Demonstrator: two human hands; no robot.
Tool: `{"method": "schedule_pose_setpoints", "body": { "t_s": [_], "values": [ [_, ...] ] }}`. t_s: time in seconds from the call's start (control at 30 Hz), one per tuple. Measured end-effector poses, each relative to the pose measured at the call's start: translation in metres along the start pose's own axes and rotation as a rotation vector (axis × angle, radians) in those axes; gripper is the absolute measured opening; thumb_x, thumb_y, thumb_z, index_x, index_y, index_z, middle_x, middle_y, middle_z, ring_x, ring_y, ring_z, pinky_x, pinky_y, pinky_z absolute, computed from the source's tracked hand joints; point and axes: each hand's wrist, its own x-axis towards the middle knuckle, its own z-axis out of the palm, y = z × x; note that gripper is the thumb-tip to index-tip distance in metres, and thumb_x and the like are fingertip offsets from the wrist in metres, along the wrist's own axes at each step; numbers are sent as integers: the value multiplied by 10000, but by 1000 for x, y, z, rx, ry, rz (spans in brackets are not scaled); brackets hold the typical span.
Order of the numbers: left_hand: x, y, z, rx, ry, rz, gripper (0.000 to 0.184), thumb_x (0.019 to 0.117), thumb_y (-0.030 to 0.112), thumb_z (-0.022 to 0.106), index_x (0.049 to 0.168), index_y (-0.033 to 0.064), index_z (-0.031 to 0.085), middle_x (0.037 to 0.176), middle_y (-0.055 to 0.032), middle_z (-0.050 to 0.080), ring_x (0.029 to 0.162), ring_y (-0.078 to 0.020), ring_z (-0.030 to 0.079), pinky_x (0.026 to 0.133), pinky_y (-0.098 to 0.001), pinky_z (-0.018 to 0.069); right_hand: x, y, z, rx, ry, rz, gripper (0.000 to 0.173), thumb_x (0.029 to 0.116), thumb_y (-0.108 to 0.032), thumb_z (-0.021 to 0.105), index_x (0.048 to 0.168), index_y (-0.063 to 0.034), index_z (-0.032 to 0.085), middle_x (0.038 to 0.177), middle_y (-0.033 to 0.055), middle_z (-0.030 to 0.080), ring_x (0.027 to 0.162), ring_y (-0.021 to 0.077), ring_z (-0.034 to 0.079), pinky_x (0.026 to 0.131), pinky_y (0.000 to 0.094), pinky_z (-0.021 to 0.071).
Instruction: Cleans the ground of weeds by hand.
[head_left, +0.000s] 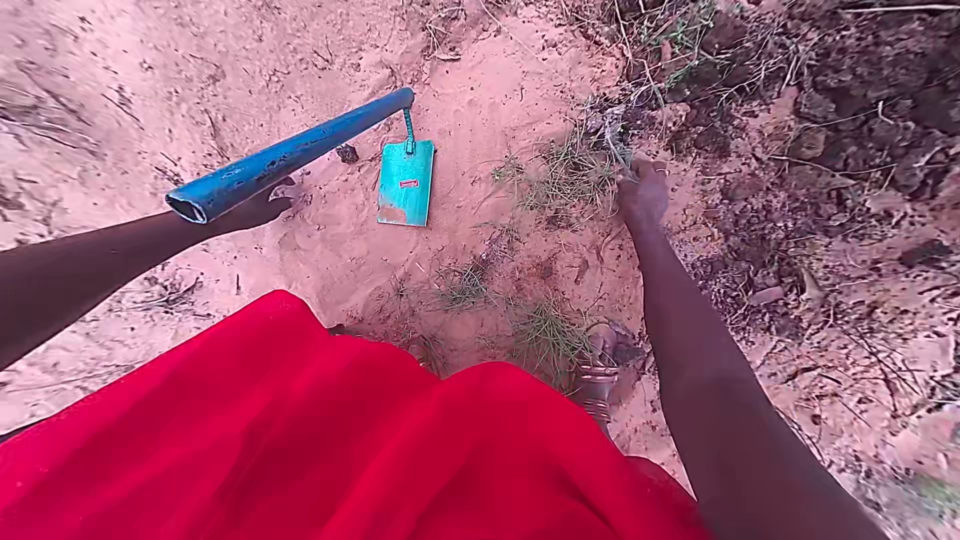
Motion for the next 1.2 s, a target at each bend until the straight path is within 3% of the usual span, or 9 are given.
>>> {"method": "schedule_pose_setpoints", "body": {
  "t_s": [0.17, 0.27, 0.5, 0.63, 0.8, 0.97, 1.07, 1.13, 1.2],
  "values": [
    [-2, -44, 43, 71, 134, 192, 346, 1041, 139, 612, 1325, -58, 609, 1285, -350, 611, 1182, -555, 600, 939, -735, 450, 0, 1, -4, 34, -113, 24, 391, 1030, -187, 553, 1410, -100, 591, 1434, 237, 572, 1304, 447, 564, 1012, 690, 444],
    [-1, -44, 47, 135, 81, 159, 391, 1046, 224, 612, 1379, 19, 592, 1322, -307, 608, 1199, -524, 605, 947, -715, 469, 14, 23, -3, 231, -197, -91, 334, 1044, -169, 557, 1350, -42, 601, 1267, 282, 647, 1181, 447, 621, 979, 679, 453],
    [-23, -3, 29, 153, 2, 158, 486, 1071, 262, 565, 1500, 47, 486, 1398, -287, 580, 1280, -481, 579, 1039, -660, 447, 35, 21, -6, 114, -367, -172, 375, 1075, -212, 533, 1372, 11, 588, 1284, 319, 629, 1192, 469, 620, 1032, 665, 449],
    [-80, 57, -8, 68, -118, 10, 458, 1105, 176, 472, 1532, 14, 432, 1482, -301, 505, 1383, -478, 491, 1115, -628, 379, 25, 15, -7, 356, -396, 59, 397, 1127, -335, 414, 1355, -34, 538, 982, 123, 558, 649, 161, 525, 597, 348, 492],
    [-82, 58, -8, 154, -180, 11, 466, 1112, 227, 460, 1539, 44, 433, 1462, -291, 529, 1364, -470, 511, 1097, -621, 396, 1, -15, -2, -29, -247, 108, 508, 1116, -373, 359, 1293, 23, 624, 1320, 289, 630, 1250, 446, 606, 977, 662, 462],
    [-66, 59, -2, 199, -251, 63, 465, 1111, 229, 459, 1530, 29, 443, 1479, -274, 524, 1399, -444, 489, 1140, -587, 371, -58, -27, 19, 120, -115, 221, 534, 1138, -350, 292, 1327, 28, 619, 1321, 286, 637, 1277, 432, 599, 1042, 614, 456],
    [-43, 22, 32, 264, 142, 425, 425, 1115, 287, 454, 1350, -25, 621, 1169, -288, 697, 1102, -455, 682, 968, -590, 508, -104, -10, 43, 450, 41, 324, 472, 1134, -324, 354, 1243, 21, 657, 1142, 273, 682, 1099, 406, 649, 950, 598, 476],
    [-49, 59, -1, 251, -206, 212, 466, 1115, 236, 444, 1520, 5, 446, 1419, -286, 569, 1348, -452, 535, 1126, -573, 391, -119, 21, 50, 616, 182, 274, 413, 1120, -326, 409, 1171, 15, 634, 942, 192, 648, 856, 309, 628, 802, 530, 510],
    [-54, 71, -10, 189, -223, 141, 461, 1095, 186, 502, 1514, -1, 457, 1437, -296, 552, 1366, -467, 513, 1134, -579, 377, -113, 40, 44, 704, 291, 214, 391, 1044, -305, 605, 1255, 24, 587, 1004, 168, 651, 903, 263, 635, 853, 486, 526]
  ]
}}
